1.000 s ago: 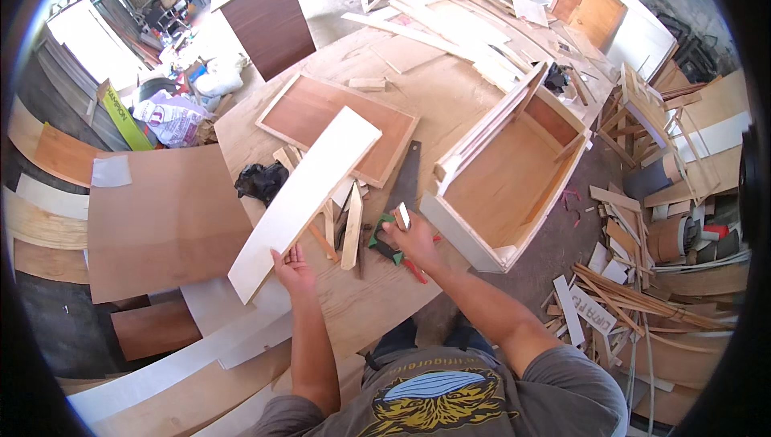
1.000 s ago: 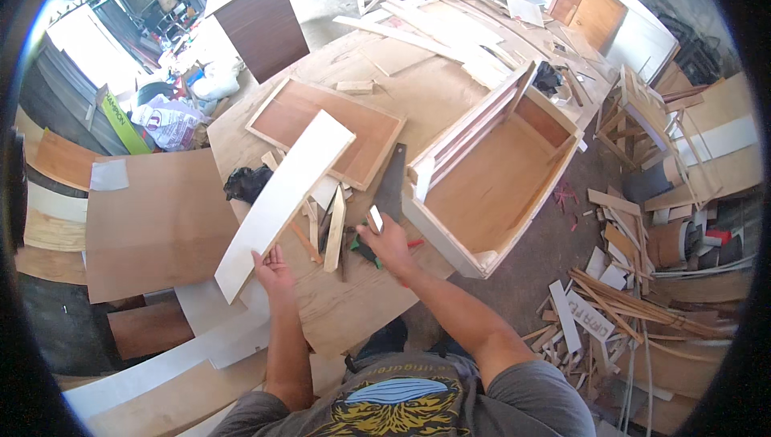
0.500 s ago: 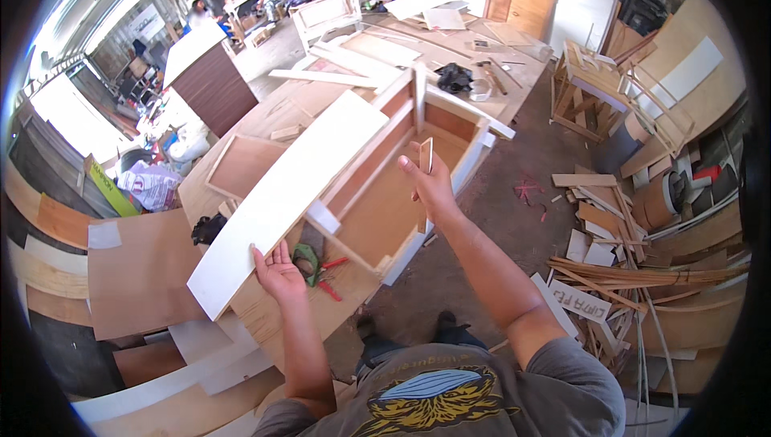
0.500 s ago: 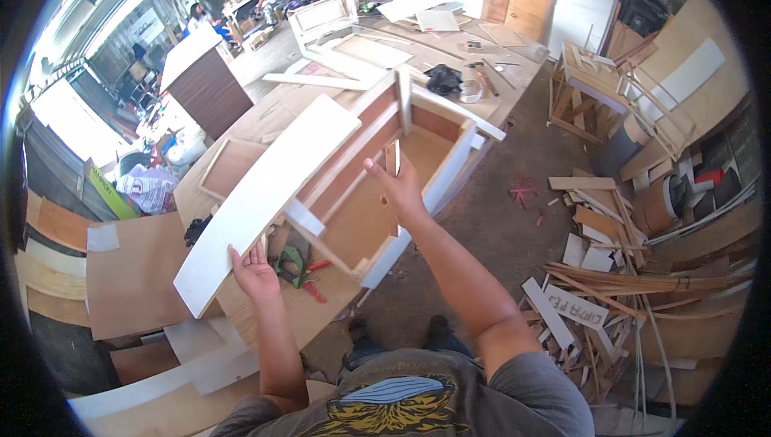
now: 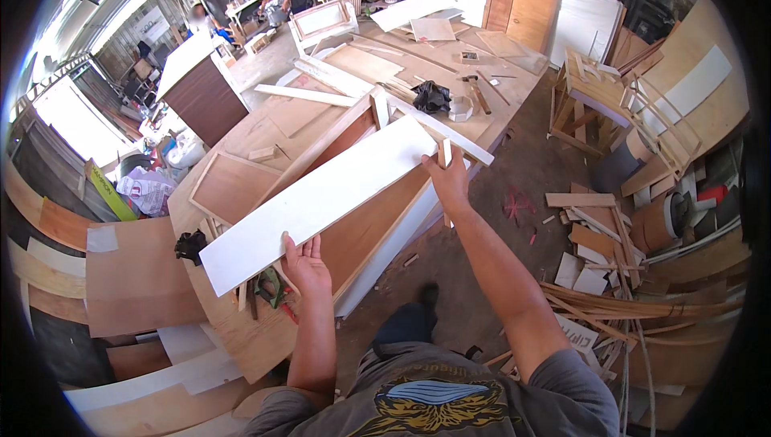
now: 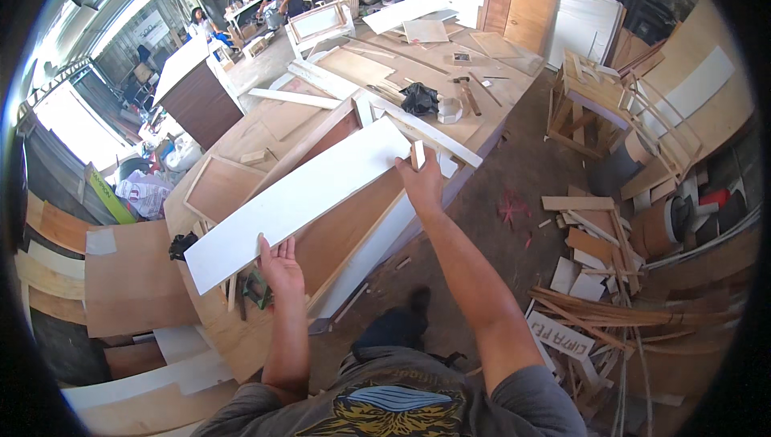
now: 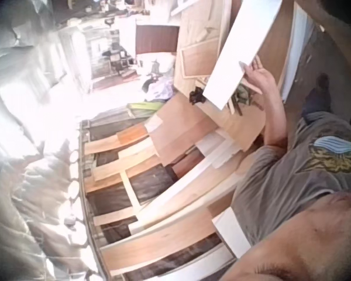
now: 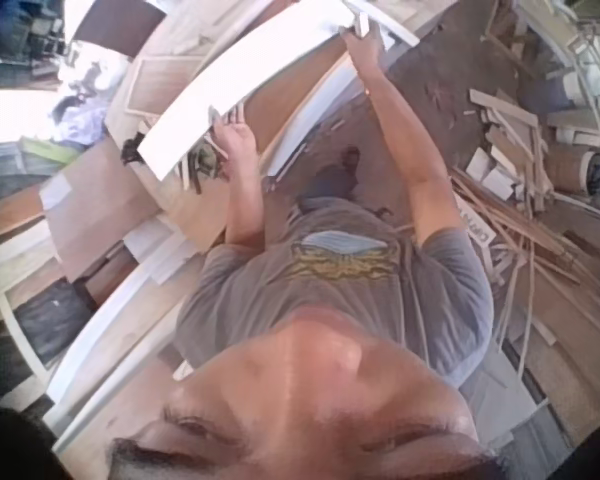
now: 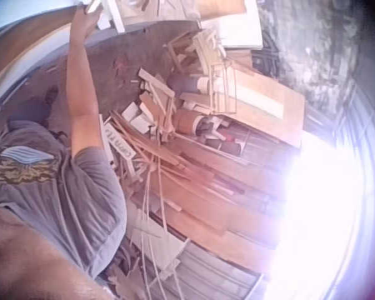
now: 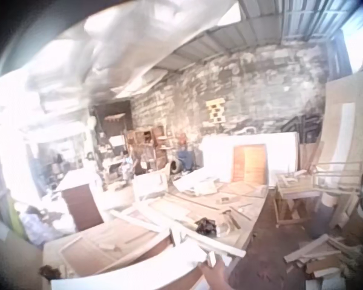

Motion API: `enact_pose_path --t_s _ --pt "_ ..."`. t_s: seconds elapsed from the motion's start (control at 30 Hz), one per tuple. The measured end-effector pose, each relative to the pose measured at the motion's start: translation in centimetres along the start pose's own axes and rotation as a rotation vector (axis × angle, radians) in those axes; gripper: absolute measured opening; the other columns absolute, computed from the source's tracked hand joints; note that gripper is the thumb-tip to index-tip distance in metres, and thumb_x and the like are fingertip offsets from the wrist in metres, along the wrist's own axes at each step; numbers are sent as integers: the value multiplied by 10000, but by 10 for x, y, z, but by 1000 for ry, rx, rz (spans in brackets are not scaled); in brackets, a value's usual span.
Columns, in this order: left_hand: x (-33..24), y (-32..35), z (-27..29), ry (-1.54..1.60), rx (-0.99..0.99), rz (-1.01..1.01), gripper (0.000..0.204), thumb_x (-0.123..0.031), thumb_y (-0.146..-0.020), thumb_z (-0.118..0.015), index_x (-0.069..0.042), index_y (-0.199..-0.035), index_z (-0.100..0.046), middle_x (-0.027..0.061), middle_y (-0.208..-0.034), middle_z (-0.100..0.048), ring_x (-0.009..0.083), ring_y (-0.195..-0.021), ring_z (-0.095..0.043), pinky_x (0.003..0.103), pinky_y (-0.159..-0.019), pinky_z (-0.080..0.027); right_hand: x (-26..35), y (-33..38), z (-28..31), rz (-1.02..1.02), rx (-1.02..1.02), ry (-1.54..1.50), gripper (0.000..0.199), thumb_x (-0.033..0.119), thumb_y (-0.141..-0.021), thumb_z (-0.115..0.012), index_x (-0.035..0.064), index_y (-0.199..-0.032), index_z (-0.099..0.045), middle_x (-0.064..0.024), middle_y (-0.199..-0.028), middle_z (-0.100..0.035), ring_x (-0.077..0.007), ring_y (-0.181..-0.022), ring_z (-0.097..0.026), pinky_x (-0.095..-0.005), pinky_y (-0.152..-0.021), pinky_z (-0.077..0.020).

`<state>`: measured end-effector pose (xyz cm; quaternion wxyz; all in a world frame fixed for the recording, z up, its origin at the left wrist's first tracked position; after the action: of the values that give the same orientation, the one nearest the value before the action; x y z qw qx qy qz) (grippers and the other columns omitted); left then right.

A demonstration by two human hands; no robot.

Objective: The person assembles a wooden drawer by using shears to trim a small component, aligning wooden boards, and then hammering nails into the joints of the wooden structure to secure the pieces.

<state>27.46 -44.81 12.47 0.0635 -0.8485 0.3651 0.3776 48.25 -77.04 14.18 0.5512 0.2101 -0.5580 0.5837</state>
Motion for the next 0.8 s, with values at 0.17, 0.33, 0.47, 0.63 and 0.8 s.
enact_pose_path --t_s 0.17,0.33,0.47,0.63,0.8 --pt "26 -28 -12 21 -65 -42 432 -283 -1016 -630 -38 -1354 -516 136 -1339 -593 245 -1226 -591 427 -1110 -486 -23 -50 -41 -576 437 -416 507 298 -843 -801 0 -1206 -609 -118 -889 -700 -185 -707 -675 -337 -496 -494" --pt "56 -58 -34 18 -71 -63 385 -254 -1025 -618 -41 -1336 -543 123 -1297 -625 236 -1221 -604 409 -1069 -519 -53 -108 -79 -540 384 -558 513 241 -849 -780 -37 -1229 -575 -46 -725 -581 -129 -425 -476 -285 -366 -378" --pt "69 -63 -45 -1 -143 -113 363 -247 -1030 -606 -43 -1327 -561 119 -1277 -637 234 -1198 -616 402 -1066 -515 -66 -131 -100 -619 434 -569 566 193 -821 -786 -43 -1286 -565 -43 -750 -597 -114 -449 -486 -285 -365 -370" --pt "72 -79 -34 -36 -162 -167 368 -254 -1033 -600 -45 -1334 -560 116 -1276 -641 224 -1197 -618 392 -1056 -517 -66 -144 -124 -642 577 -652 657 154 -799 -794 -28 -1378 -542 -30 -773 -606 -100 -489 -488 -269 -399 -379" --pt "74 -87 -35 -54 -153 -210 397 -302 -1041 -585 -52 -1347 -546 99 -1295 -627 218 -1225 -598 379 -1059 -502 -64 -153 -144 -648 684 -730 720 184 -794 -843 -43 -1405 -536 -10 -751 -580 -90 -515 -478 -255 -428 -385"
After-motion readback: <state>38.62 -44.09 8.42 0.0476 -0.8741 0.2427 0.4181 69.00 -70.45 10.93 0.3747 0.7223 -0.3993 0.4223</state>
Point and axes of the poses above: each hand's wrist, its own y-axis away from the middle knuckle, its own z-axis out of the back of the hand, x = y × z, the point moved 6 cm from there along -y, towards the middle knuckle
